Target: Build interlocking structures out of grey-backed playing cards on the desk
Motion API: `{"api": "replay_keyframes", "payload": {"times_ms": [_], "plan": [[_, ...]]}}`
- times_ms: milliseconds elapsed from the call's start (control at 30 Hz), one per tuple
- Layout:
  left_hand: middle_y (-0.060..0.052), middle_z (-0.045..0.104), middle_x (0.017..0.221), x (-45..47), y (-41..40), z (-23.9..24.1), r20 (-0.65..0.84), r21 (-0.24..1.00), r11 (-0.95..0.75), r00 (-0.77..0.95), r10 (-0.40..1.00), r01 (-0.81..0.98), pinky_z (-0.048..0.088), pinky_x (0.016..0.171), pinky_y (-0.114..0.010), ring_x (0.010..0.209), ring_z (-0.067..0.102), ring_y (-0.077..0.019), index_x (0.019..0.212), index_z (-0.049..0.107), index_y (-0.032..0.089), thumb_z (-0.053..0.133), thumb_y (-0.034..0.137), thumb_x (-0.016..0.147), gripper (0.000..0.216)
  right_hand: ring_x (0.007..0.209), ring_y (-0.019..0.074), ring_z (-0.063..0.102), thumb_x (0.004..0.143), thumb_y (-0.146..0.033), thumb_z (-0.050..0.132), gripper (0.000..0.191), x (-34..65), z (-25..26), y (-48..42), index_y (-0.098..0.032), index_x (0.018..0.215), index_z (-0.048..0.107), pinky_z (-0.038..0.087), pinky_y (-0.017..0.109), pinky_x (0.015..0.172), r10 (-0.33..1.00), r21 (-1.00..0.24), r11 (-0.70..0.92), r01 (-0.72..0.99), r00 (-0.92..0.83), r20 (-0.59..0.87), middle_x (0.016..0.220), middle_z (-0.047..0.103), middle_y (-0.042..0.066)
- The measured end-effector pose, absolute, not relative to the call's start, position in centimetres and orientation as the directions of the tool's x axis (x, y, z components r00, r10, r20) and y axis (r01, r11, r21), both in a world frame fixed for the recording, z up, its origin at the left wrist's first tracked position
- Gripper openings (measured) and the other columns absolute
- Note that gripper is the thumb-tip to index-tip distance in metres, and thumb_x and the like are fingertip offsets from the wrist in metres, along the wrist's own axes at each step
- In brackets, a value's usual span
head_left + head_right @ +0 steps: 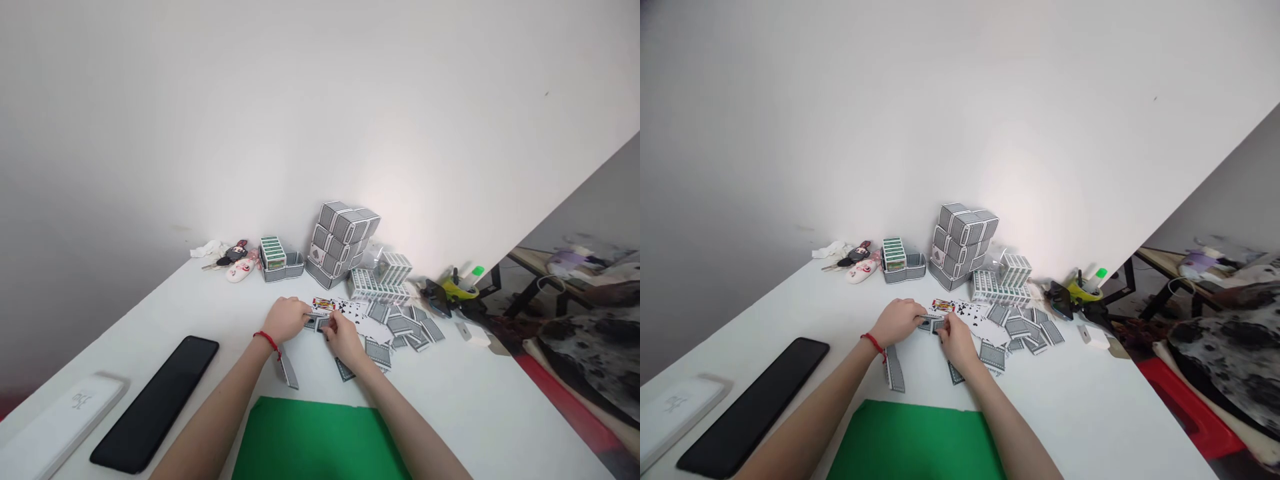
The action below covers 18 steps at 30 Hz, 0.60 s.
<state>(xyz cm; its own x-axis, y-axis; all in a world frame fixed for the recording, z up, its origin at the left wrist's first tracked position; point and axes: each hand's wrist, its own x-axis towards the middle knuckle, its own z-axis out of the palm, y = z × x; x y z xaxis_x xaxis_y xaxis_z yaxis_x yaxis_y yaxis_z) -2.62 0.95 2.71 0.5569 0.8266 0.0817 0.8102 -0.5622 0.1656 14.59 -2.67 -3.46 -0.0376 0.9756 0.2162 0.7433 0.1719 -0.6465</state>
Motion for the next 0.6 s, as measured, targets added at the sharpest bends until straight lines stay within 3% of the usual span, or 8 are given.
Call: {"api": "replay_keyframes", "payload": {"times_ms": [100, 233, 367, 467, 600], "plan": [[-0.006, 0.067, 0.081, -2.4, 0.9, 2.7, 0.076, 0.169, -0.554, 0.549, 0.832, 0.816, 0.039, 0.071, -0.030, 0.084, 0.059, -0.0201, 0.075, 0.065, 0.021, 0.046, 0.025, 0.081, 0.020, 0.059, 0.0157, 0.053, 0.067, -0.024, 0.062, 0.025, 14.2, -3.4, -3.1, -0.018, 0.089, 0.052, 0.041, 0.025, 0.057, 0.972, -0.670, 0.139, 0.729, 0.028, 0.232, 0.068, 0.059, 0.000], [-0.007, 0.067, 0.085, -2.2, 0.8, 2.6, 0.078, 0.162, -0.532, 0.527, 0.846, 0.831, 0.039, 0.072, -0.031, 0.087, 0.058, -0.0209, 0.078, 0.065, 0.021, 0.044, 0.026, 0.082, 0.022, 0.061, 0.0155, 0.055, 0.072, -0.017, 0.050, 0.019, 14.4, -2.2, -3.6, -0.017, 0.088, 0.060, 0.043, 0.025, 0.061, 0.973, -0.654, 0.156, 0.740, 0.000, 0.232, 0.070, 0.063, 0.003], [-0.008, 0.067, 0.085, -2.3, 0.9, 2.5, 0.083, 0.154, -0.511, 0.504, 0.860, 0.846, 0.039, 0.071, -0.033, 0.086, 0.058, -0.0225, 0.079, 0.066, 0.022, 0.044, 0.028, 0.083, 0.023, 0.075, 0.0166, 0.060, 0.072, -0.014, 0.048, 0.036, 17.5, -0.5, -4.5, -0.019, 0.104, 0.062, 0.045, 0.026, 0.069, 0.983, -0.672, 0.183, 0.718, -0.129, 0.130, 0.096, 0.067, 0.006], [-0.008, 0.067, 0.083, -2.2, 0.9, 2.4, 0.088, 0.150, -0.504, 0.497, 0.863, 0.850, 0.039, 0.070, -0.033, 0.085, 0.058, -0.0228, 0.079, 0.066, 0.021, 0.043, 0.027, 0.083, 0.024, 0.093, 0.0236, 0.057, 0.067, -0.018, 0.059, 0.037, 21.4, 0.4, -5.7, -0.019, 0.103, 0.065, 0.042, 0.032, 0.081, 0.991, -0.495, 0.136, 0.858, -0.116, 0.072, 0.102, 0.065, 0.008], [-0.009, 0.067, 0.081, -2.0, 0.7, 2.5, 0.102, 0.146, -0.500, 0.490, 0.866, 0.854, 0.039, 0.070, -0.034, 0.086, 0.058, -0.0234, 0.079, 0.065, 0.021, 0.041, 0.025, 0.083, 0.025, 0.097, 0.0282, 0.055, 0.057, -0.016, 0.068, 0.044, 25.1, 0.9, -7.4, -0.021, 0.101, 0.066, 0.042, 0.033, 0.078, 0.997, -0.325, 0.058, 0.944, -0.070, -0.024, 0.105, 0.063, 0.010]]}}
